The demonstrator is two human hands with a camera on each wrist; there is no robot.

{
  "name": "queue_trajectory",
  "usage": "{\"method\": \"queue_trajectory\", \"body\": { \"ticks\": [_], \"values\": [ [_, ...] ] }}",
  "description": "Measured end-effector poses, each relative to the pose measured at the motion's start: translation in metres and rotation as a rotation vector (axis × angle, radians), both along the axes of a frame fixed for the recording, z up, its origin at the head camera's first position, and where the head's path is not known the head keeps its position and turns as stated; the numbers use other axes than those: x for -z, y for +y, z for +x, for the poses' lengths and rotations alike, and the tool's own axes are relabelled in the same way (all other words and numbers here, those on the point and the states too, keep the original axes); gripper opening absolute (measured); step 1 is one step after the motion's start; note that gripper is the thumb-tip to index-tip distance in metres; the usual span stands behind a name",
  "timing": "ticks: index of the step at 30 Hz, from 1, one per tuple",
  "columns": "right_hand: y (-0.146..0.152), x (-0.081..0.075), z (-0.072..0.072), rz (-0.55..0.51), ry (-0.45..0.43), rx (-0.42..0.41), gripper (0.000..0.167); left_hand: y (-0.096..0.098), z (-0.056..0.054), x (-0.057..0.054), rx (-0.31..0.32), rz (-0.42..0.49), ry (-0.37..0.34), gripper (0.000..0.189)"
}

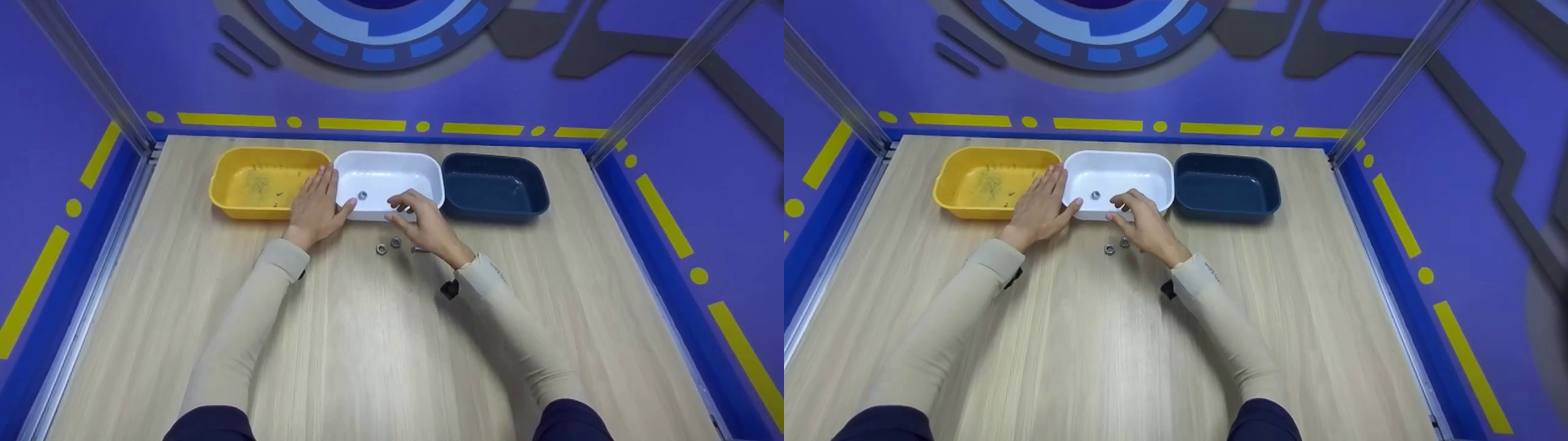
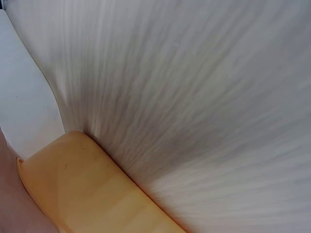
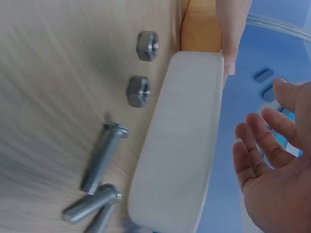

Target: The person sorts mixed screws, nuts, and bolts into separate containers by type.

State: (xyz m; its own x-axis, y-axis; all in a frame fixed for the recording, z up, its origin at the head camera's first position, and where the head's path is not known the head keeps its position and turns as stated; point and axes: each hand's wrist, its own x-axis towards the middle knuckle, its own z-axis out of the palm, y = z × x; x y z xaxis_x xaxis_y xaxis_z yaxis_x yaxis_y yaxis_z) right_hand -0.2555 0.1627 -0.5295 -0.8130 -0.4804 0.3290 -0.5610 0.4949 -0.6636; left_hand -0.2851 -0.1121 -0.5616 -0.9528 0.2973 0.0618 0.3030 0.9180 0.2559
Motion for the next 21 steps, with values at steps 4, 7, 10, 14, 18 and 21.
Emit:
{"method": "queue_trajectory", "body": {
  "ticks": [4, 7, 10, 14, 18, 21],
  "values": [
    [0.003, 0.010, 0.005, 0.000, -0.001, -0.002, 0.029, 0.000, 0.001, 0.002, 0.001, 0.000, 0.001, 0.091],
    [0.005, 0.014, 0.009, -0.005, -0.010, 0.000, 0.028, 0.001, 0.002, 0.001, -0.002, 0.002, -0.001, 0.091],
    [0.007, 0.018, 0.012, 0.004, -0.031, 0.008, 0.028, 0.001, 0.003, -0.002, -0.006, 0.007, -0.014, 0.091],
    [0.009, 0.024, 0.013, 0.018, -0.057, 0.014, 0.031, 0.001, 0.004, -0.003, -0.009, 0.009, -0.026, 0.091],
    [0.012, 0.030, 0.013, 0.029, -0.067, 0.020, 0.032, 0.001, 0.003, -0.003, -0.006, 0.002, -0.018, 0.091],
    [0.014, 0.034, 0.014, 0.032, -0.088, 0.018, 0.030, 0.002, 0.003, -0.003, -0.002, 0.005, -0.010, 0.091]
  ]
}}
